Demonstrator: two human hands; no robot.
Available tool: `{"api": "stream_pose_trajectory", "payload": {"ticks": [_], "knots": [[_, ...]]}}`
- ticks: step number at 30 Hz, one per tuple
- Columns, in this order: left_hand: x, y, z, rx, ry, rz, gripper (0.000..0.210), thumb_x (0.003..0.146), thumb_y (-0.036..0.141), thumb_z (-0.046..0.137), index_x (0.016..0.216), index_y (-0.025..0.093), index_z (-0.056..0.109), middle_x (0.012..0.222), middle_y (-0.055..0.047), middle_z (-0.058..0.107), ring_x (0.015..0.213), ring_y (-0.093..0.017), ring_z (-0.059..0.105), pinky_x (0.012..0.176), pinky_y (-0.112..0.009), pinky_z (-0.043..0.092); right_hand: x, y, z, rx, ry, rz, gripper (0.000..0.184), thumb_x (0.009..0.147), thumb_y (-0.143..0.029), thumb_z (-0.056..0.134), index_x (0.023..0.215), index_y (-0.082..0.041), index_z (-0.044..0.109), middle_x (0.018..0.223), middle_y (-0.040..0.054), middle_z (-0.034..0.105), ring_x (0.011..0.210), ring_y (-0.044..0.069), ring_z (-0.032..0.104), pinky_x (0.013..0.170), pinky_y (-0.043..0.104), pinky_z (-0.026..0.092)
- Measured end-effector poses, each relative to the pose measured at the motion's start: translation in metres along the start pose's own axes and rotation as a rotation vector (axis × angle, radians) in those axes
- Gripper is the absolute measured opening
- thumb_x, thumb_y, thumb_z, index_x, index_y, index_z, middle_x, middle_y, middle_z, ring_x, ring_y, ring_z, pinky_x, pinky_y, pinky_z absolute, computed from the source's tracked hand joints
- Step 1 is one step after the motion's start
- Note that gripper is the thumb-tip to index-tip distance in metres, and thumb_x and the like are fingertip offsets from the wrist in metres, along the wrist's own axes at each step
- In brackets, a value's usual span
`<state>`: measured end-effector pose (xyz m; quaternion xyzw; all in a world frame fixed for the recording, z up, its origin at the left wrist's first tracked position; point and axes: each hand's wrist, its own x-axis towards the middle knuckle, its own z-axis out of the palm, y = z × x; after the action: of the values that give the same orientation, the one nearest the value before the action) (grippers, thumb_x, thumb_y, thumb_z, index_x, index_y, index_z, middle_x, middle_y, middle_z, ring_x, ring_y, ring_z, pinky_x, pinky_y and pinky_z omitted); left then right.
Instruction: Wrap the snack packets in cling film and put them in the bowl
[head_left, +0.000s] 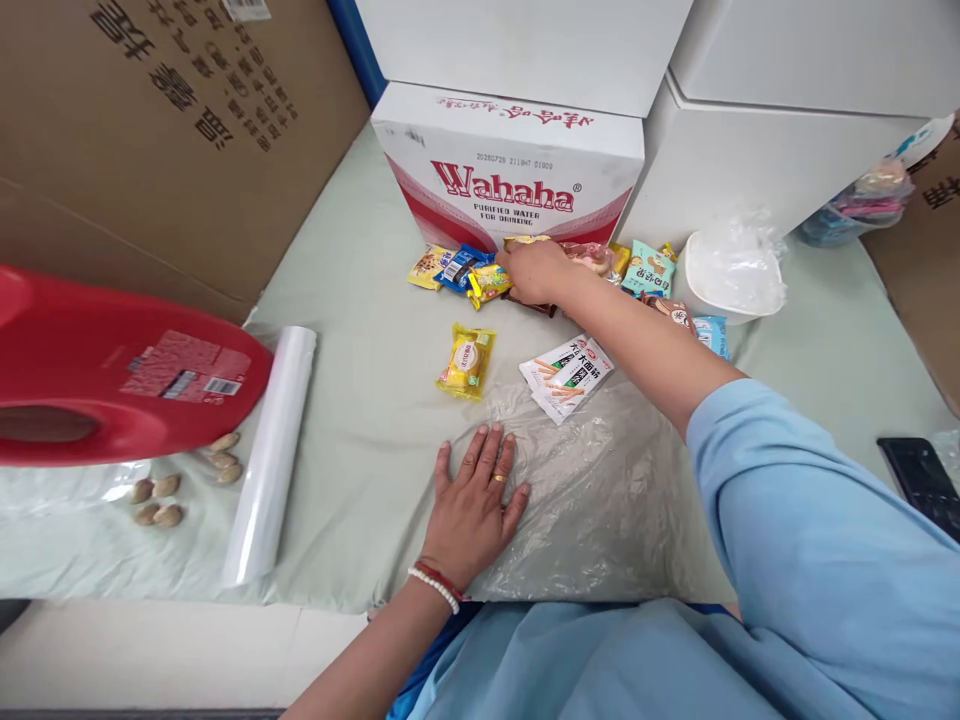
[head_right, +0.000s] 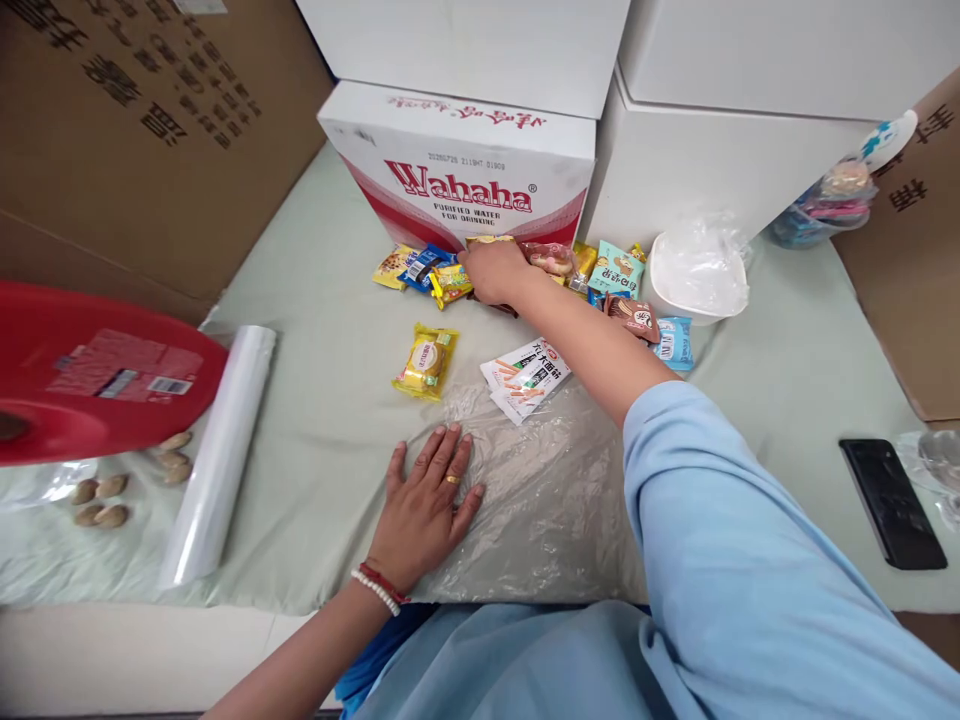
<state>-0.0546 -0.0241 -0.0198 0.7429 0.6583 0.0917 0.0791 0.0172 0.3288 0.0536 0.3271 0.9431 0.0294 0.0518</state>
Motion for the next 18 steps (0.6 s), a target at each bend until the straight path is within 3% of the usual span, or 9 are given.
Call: {"api": "stream_pose_trajectory", "payload": {"ticks": [5, 8, 10, 12, 15, 18], "knots": [[0.000, 0.001, 0.000, -0.004, 0.001, 0.000, 0.060, 0.107, 0.046, 0.045, 0.161, 0.021, 0.043, 0.168, -0.013, 0.041, 0.157, -0.033, 0.039, 0.131, -0.066, 0.013, 0.011, -0.007, 0.003, -0.050, -0.031, 0.048, 0.040, 0.082, -0.024, 0.072, 0.120, -0.010, 0.072, 0.116, 0.0195, 0.074, 0.111, 0.041, 0.068, 0.094, 0.053, 0.051], [0.000, 0.001, 0.001, 0.006, 0.008, 0.002, 0.061, 0.108, 0.046, 0.043, 0.163, 0.020, 0.040, 0.169, -0.015, 0.039, 0.157, -0.033, 0.038, 0.130, -0.067, 0.011, -0.015, -0.004, -0.007, 0.031, 0.063, 0.064, 0.040, 0.083, -0.030, 0.074, 0.118, -0.010, 0.070, 0.111, 0.0183, 0.073, 0.110, 0.042, 0.066, 0.096, 0.055, 0.049], [0.000, 0.001, 0.001, 0.006, 0.012, 0.007, 0.063, 0.108, 0.046, 0.041, 0.164, 0.019, 0.037, 0.170, -0.015, 0.037, 0.158, -0.033, 0.037, 0.130, -0.067, 0.010, -0.051, -0.004, -0.018, 0.113, 0.128, 0.110, 0.042, 0.086, -0.036, 0.072, 0.120, -0.012, 0.068, 0.109, 0.0165, 0.073, 0.108, 0.041, 0.066, 0.094, 0.052, 0.049], [0.000, 0.001, 0.002, -0.006, 0.011, 0.012, 0.066, 0.108, 0.049, 0.041, 0.165, 0.017, 0.033, 0.170, -0.016, 0.036, 0.158, -0.034, 0.037, 0.130, -0.068, 0.009, -0.101, -0.009, -0.030, 0.182, 0.108, 0.168, 0.041, 0.087, -0.039, 0.070, 0.120, -0.015, 0.067, 0.107, 0.0140, 0.073, 0.104, 0.038, 0.067, 0.088, 0.045, 0.049], [0.000, 0.001, 0.002, -0.026, 0.012, 0.011, 0.070, 0.107, 0.052, 0.041, 0.166, 0.015, 0.030, 0.170, -0.017, 0.036, 0.158, -0.034, 0.036, 0.130, -0.068, 0.009, -0.180, -0.030, -0.038, 0.276, -0.117, 0.193, 0.036, 0.085, -0.043, 0.074, 0.113, -0.020, 0.068, 0.100, 0.0100, 0.075, 0.091, 0.032, 0.069, 0.073, 0.035, 0.045], [0.000, 0.000, 0.003, -0.026, 0.014, 0.006, 0.067, 0.108, 0.048, 0.037, 0.166, 0.014, 0.030, 0.170, -0.017, 0.036, 0.158, -0.034, 0.035, 0.130, -0.069, 0.009, -0.241, -0.060, -0.027, 0.356, -0.340, 0.160, 0.027, 0.085, -0.041, 0.075, 0.106, -0.025, 0.069, 0.099, 0.0079, 0.076, 0.086, 0.029, 0.069, 0.065, 0.033, 0.038]]}}
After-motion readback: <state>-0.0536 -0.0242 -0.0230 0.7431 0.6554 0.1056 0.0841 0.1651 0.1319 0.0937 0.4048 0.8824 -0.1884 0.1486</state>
